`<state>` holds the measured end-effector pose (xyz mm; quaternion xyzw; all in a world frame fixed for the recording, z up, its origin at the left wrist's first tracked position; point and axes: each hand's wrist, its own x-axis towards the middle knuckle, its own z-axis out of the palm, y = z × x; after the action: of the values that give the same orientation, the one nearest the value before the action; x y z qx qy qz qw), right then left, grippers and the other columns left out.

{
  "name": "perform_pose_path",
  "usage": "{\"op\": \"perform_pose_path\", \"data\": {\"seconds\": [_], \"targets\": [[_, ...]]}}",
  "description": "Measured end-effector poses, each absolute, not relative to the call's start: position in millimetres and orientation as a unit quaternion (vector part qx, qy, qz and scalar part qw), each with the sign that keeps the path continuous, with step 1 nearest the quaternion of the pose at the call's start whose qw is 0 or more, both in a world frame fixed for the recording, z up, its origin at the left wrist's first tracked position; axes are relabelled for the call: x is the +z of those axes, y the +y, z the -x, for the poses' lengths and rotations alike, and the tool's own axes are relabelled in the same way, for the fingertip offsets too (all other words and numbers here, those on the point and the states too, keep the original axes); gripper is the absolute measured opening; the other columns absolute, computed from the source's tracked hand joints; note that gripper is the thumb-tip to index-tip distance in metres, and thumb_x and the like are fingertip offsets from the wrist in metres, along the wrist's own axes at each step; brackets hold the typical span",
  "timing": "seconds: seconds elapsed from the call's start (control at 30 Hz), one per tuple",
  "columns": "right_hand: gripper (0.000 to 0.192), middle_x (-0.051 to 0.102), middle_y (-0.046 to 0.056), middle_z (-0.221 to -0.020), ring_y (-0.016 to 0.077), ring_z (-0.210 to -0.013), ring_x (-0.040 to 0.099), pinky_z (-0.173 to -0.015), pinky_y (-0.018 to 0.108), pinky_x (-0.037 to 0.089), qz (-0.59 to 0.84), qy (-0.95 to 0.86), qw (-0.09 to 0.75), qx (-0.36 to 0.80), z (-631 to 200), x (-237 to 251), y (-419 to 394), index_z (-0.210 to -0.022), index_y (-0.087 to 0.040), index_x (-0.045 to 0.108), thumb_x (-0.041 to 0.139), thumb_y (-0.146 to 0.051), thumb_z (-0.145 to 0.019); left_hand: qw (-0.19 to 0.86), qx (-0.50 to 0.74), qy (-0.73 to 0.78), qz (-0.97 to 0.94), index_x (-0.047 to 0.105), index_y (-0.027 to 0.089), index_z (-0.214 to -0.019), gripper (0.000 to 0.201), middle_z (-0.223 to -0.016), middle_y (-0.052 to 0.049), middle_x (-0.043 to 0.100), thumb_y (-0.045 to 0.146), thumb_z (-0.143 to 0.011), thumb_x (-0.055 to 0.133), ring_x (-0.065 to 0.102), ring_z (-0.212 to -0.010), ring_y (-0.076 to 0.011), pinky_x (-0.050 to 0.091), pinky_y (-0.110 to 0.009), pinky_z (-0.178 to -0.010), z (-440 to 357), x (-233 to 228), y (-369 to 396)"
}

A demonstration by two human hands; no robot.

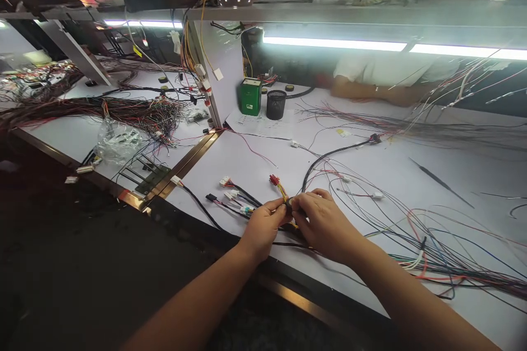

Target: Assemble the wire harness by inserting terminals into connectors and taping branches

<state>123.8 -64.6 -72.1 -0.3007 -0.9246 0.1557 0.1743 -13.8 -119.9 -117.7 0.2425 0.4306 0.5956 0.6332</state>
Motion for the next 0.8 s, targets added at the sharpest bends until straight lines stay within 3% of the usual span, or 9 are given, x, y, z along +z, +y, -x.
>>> {"op": "perform_pose_path", "data": {"seconds": [0.17, 0.33, 0.47, 0.63, 0.8], "targets": [[0.008, 0.063, -0.001, -0.072, 0.0137, -0.064, 0.056, -0.09, 0.039, 0.031, 0.309, -0.922, 0.186, 0.144, -126, -80, -57, -0.082, -0.021, 0.048, 0.044, -0.016, -0.087, 0.572, 0.632, 0.488, -0.187, 0.07, 0.015, -0.099, 0.031, -0.087, -0.005, 0.069, 0.03, -0.073, 0.072, 0.062, -0.067, -0.0117, 0.052, -0.028, -0.072, 5, -128, -119], [0.007, 0.065, -0.002, -0.082, 0.0138, -0.071, 0.058, -0.101, 0.048, 0.025, 0.295, -0.913, 0.208, 0.19, -129, -92, -40, -0.089, -0.022, 0.05, 0.048, -0.017, -0.085, 0.593, 0.62, 0.476, -0.192, 0.068, 0.013, -0.098, 0.031, -0.063, -0.001, 0.064, 0.03, -0.073, 0.072, 0.061, -0.061, -0.0107, 0.051, -0.025, -0.067, 6, -126, -120], [0.007, 0.064, 0.005, -0.103, 0.021, -0.097, 0.057, -0.096, 0.045, 0.033, 0.31, -0.896, 0.271, 0.165, -123, -101, -37, -0.09, -0.023, 0.057, 0.057, -0.021, -0.083, 0.592, 0.631, 0.464, -0.189, 0.068, 0.014, -0.098, 0.031, -0.07, -0.001, 0.066, 0.031, -0.072, 0.073, 0.062, -0.063, -0.0105, 0.051, -0.025, -0.067, 6, -126, -120], [0.006, 0.064, 0.003, -0.087, 0.0187, -0.085, 0.059, -0.077, 0.033, 0.044, 0.384, -0.844, 0.318, 0.2, -117, -105, -57, -0.089, -0.023, 0.062, 0.057, -0.023, -0.085, 0.579, 0.652, 0.459, -0.17, 0.068, 0.015, -0.104, 0.034, -0.075, -0.001, 0.067, 0.028, -0.073, 0.073, 0.061, -0.067, -0.0097, 0.051, -0.024, -0.069, 3, -127, -122], [0.004, 0.062, 0.002, -0.085, 0.0163, -0.08, 0.059, -0.072, 0.028, 0.046, 0.416, -0.795, 0.338, 0.282, -116, -106, -76, -0.086, -0.022, 0.061, 0.057, -0.023, -0.085, 0.584, 0.652, 0.452, -0.169, 0.068, 0.015, -0.105, 0.033, -0.08, -0.002, 0.068, 0.025, -0.073, 0.071, 0.06, -0.069, -0.0099, 0.049, -0.024, -0.071, 4, -129, -128]]}}
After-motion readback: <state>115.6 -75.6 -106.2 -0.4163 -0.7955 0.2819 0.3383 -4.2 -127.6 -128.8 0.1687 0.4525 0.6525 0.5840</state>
